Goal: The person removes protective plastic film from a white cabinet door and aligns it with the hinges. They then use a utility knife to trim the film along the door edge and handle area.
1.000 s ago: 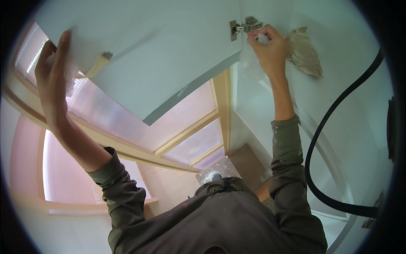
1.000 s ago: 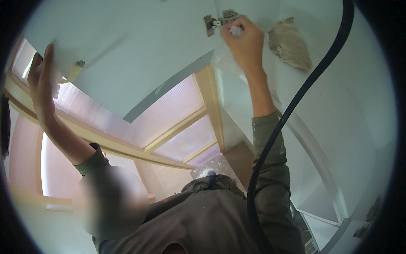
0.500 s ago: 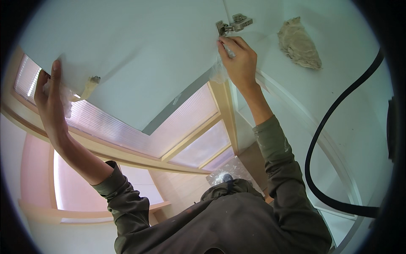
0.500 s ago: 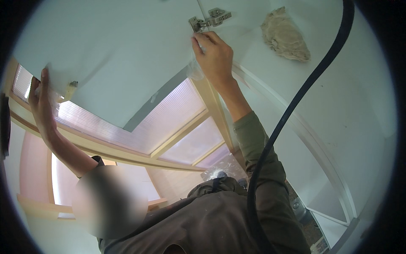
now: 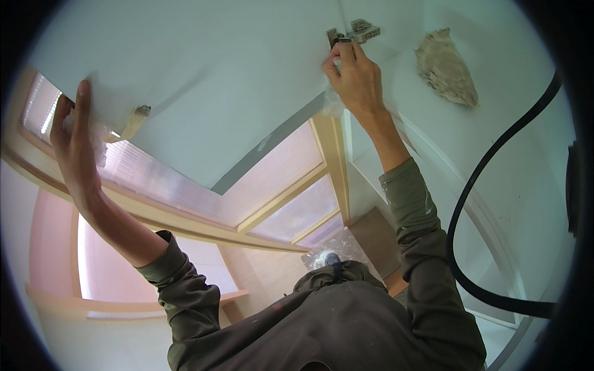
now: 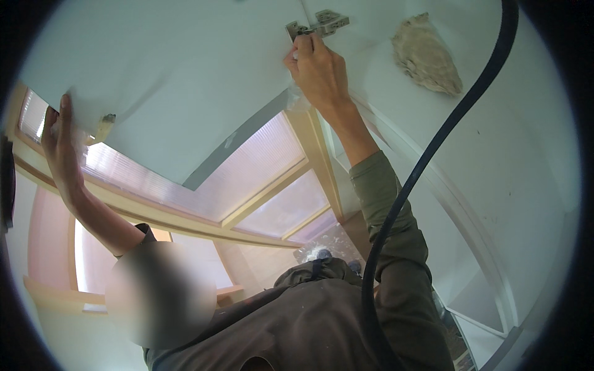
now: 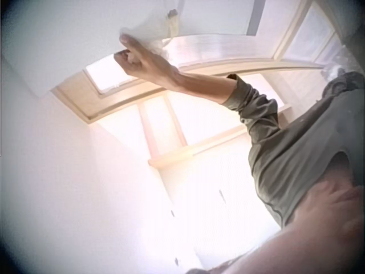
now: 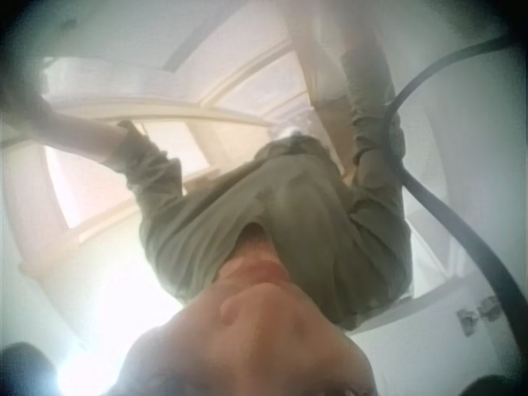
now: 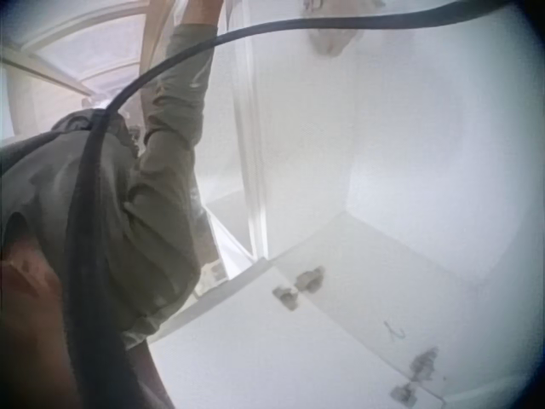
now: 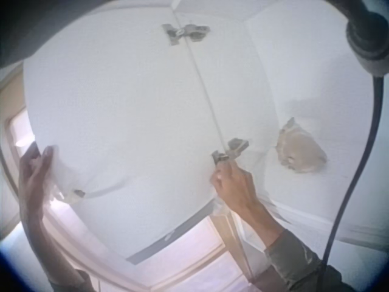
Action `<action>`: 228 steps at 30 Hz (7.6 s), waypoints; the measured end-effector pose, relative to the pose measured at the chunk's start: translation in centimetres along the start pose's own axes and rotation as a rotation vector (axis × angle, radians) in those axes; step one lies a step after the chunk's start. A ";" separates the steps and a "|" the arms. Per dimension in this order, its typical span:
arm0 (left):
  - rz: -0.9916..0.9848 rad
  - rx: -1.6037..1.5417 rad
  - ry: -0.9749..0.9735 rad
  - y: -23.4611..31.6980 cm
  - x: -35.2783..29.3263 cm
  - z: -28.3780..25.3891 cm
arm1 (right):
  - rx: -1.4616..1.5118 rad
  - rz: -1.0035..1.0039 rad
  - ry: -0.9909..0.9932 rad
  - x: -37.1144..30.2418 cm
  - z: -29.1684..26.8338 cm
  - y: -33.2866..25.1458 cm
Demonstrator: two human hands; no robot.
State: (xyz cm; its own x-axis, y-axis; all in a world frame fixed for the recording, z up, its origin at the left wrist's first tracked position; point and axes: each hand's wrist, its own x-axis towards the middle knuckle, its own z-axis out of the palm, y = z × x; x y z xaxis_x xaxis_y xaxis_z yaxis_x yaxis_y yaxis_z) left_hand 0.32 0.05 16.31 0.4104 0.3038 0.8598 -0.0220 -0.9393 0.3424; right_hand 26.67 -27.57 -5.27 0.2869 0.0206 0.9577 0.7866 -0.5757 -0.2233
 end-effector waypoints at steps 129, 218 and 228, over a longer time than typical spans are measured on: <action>-1.220 -1.455 -0.222 0.6 -35.2 11.0 | 0.679 0.329 -0.865 -12.0 -9.4 -17.5; -1.666 -1.235 -0.470 -1.6 -37.1 9.9 | 0.493 0.520 0.564 3.1 1.2 -5.1; -1.575 -1.144 -0.483 -1.3 -36.4 9.7 | 0.607 0.587 0.572 3.0 0.0 -4.1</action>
State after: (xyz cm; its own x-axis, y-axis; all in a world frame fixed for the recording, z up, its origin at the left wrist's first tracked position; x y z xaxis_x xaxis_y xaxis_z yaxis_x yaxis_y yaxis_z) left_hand -5.78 -11.37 -19.13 0.8077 0.3620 -0.4654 0.1532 0.6333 0.7586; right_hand 24.30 -25.08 -1.45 0.5374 -0.6171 0.5748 0.7959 0.1458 -0.5876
